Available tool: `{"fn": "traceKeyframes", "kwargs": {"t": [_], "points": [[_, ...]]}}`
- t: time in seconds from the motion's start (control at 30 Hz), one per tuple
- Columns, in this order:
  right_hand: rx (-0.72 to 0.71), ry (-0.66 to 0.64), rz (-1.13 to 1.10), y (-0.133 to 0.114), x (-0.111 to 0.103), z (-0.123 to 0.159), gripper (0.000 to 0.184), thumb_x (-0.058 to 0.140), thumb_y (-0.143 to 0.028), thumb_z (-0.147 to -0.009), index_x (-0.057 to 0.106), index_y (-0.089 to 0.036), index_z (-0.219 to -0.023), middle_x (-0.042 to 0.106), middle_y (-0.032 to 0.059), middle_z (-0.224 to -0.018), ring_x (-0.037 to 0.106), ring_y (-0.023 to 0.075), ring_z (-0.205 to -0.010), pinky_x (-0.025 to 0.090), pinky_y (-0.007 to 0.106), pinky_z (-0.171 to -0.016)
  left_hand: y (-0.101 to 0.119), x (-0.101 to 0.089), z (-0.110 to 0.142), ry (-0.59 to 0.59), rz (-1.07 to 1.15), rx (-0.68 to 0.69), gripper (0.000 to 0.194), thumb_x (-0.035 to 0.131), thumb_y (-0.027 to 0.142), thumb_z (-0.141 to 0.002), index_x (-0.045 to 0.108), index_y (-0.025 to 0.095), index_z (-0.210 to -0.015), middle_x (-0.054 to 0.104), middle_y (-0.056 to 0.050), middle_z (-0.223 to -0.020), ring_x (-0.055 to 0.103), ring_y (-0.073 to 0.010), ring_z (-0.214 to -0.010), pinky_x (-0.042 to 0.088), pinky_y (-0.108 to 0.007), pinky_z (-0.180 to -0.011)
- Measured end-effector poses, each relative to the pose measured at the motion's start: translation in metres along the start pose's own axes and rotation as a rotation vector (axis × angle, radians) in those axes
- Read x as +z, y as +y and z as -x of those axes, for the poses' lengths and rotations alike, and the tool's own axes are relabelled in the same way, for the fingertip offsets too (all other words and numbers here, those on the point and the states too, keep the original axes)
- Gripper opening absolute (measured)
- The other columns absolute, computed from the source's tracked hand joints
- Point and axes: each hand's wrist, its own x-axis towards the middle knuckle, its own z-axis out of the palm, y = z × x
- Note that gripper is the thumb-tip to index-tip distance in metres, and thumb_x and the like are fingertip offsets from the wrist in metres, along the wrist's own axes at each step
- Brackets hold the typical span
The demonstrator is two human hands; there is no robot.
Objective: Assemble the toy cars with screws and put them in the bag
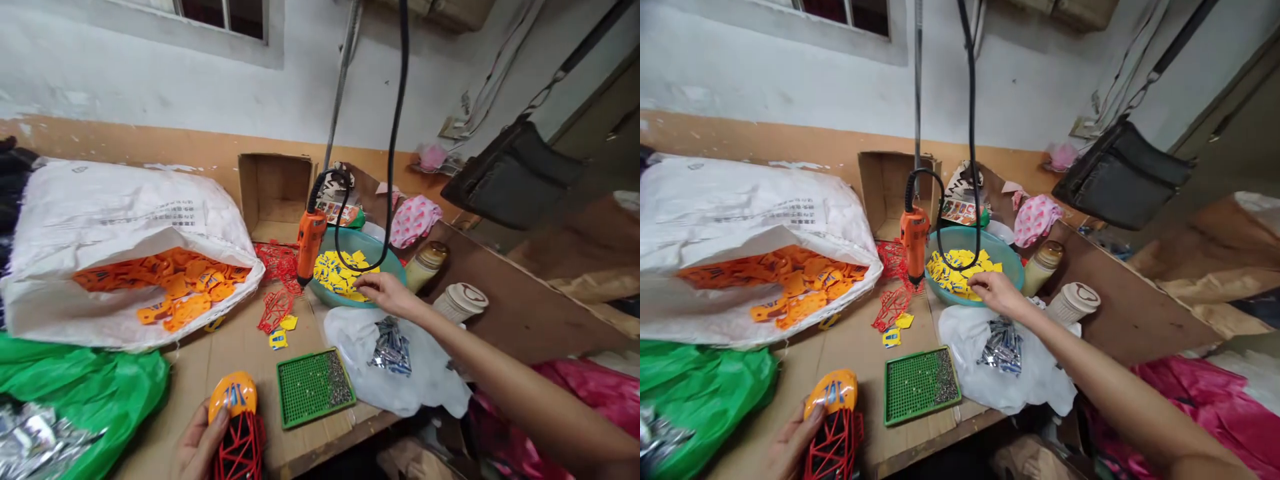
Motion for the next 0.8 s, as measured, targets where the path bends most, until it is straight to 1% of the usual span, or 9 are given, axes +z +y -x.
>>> {"fn": "traceKeyframes", "kwargs": {"t": [0.1,0.2,0.3,0.37,0.4,0.5,0.6,0.7,0.8], "points": [[0.005,-0.068,0.054,0.016,0.006,-0.027,0.011,0.072,-0.017,-0.070,0.077,-0.018,-0.080,0.079,0.0100,-0.087,0.071,0.0251,-0.075,0.058,0.037,-0.076,-0.008,0.005,0.005,-0.061,0.051,0.056,0.059,0.094,0.041,-0.061,0.067,0.015,-0.107,0.079,-0.006,-0.081,0.071,-0.0199,-0.060,0.057,-0.027,-0.056],[-0.009,-0.090,0.055,0.022,0.024,-0.040,0.007,0.072,-0.019,-0.073,0.076,-0.018,-0.079,0.078,0.0135,-0.086,0.071,0.0275,-0.074,0.060,0.042,-0.078,-0.011,0.004,0.004,-0.107,0.123,0.106,0.054,0.091,0.041,-0.066,0.068,0.014,-0.106,0.078,-0.007,-0.085,0.071,-0.0187,-0.064,0.057,-0.027,-0.061],[-0.057,0.019,-0.029,0.016,0.037,-0.034,0.014,0.066,-0.028,-0.081,0.076,-0.019,-0.086,0.077,0.0135,-0.092,0.072,0.0292,-0.083,0.060,0.045,-0.083,-0.012,0.000,0.001,-0.144,0.164,0.121,0.050,0.090,0.039,-0.068,0.069,0.015,-0.106,0.077,-0.008,-0.088,0.071,-0.0188,-0.069,0.057,-0.027,-0.066],[-0.086,0.101,-0.088,0.004,0.038,-0.019,0.022,0.063,-0.037,-0.085,0.075,-0.020,-0.094,0.077,0.0114,-0.095,0.073,0.0269,-0.083,0.061,0.042,-0.081,-0.014,-0.002,-0.001,-0.163,0.179,0.133,0.049,0.090,0.037,-0.069,0.069,0.015,-0.107,0.077,-0.008,-0.091,0.071,-0.0187,-0.072,0.057,-0.028,-0.069],[-0.096,0.109,-0.110,-0.004,0.038,-0.009,0.026,0.063,-0.040,-0.086,0.075,-0.021,-0.098,0.077,0.0101,-0.095,0.073,0.0253,-0.080,0.062,0.040,-0.077,-0.015,-0.002,-0.002,-0.167,0.183,0.136,0.049,0.090,0.036,-0.070,0.069,0.015,-0.108,0.077,-0.009,-0.093,0.071,-0.0187,-0.073,0.057,-0.028,-0.070],[-0.115,-0.011,-0.155,-0.035,0.039,0.020,0.027,0.064,-0.043,-0.088,0.075,-0.021,-0.100,0.077,0.0071,-0.083,0.072,0.0221,-0.070,0.060,0.033,-0.064,-0.016,-0.002,-0.003,-0.166,0.200,0.138,0.050,0.090,0.034,-0.070,0.069,0.015,-0.111,0.077,-0.010,-0.096,0.071,-0.0184,-0.074,0.058,-0.028,-0.070],[-0.170,-0.152,-0.156,-0.062,0.050,0.037,0.025,0.061,-0.040,-0.090,0.076,-0.021,-0.094,0.078,0.0082,-0.082,0.073,0.0226,-0.072,0.059,0.031,-0.064,-0.014,0.000,-0.004,-0.176,0.214,0.116,0.050,0.091,0.035,-0.069,0.070,0.015,-0.109,0.078,-0.009,-0.093,0.071,-0.0189,-0.072,0.058,-0.029,-0.068],[-0.261,-0.238,-0.094,-0.075,0.069,0.041,0.026,0.057,-0.037,-0.091,0.077,-0.020,-0.093,0.078,0.0088,-0.085,0.073,0.0240,-0.076,0.059,0.034,-0.068,-0.013,-0.001,-0.003,-0.190,0.242,0.091,0.046,0.090,0.038,-0.070,0.071,0.016,-0.105,0.077,-0.009,-0.087,0.071,-0.0195,-0.067,0.057,-0.029,-0.066],[-0.320,-0.309,-0.029,-0.076,0.091,0.040,0.027,0.054,-0.035,-0.092,0.078,-0.022,-0.095,0.079,0.0084,-0.087,0.074,0.0253,-0.077,0.059,0.036,-0.070,-0.017,-0.007,-0.004,-0.198,0.306,0.082,0.041,0.087,0.044,-0.072,0.072,0.018,-0.099,0.077,-0.009,-0.082,0.072,-0.0236,-0.068,0.057,-0.033,-0.067]]}}
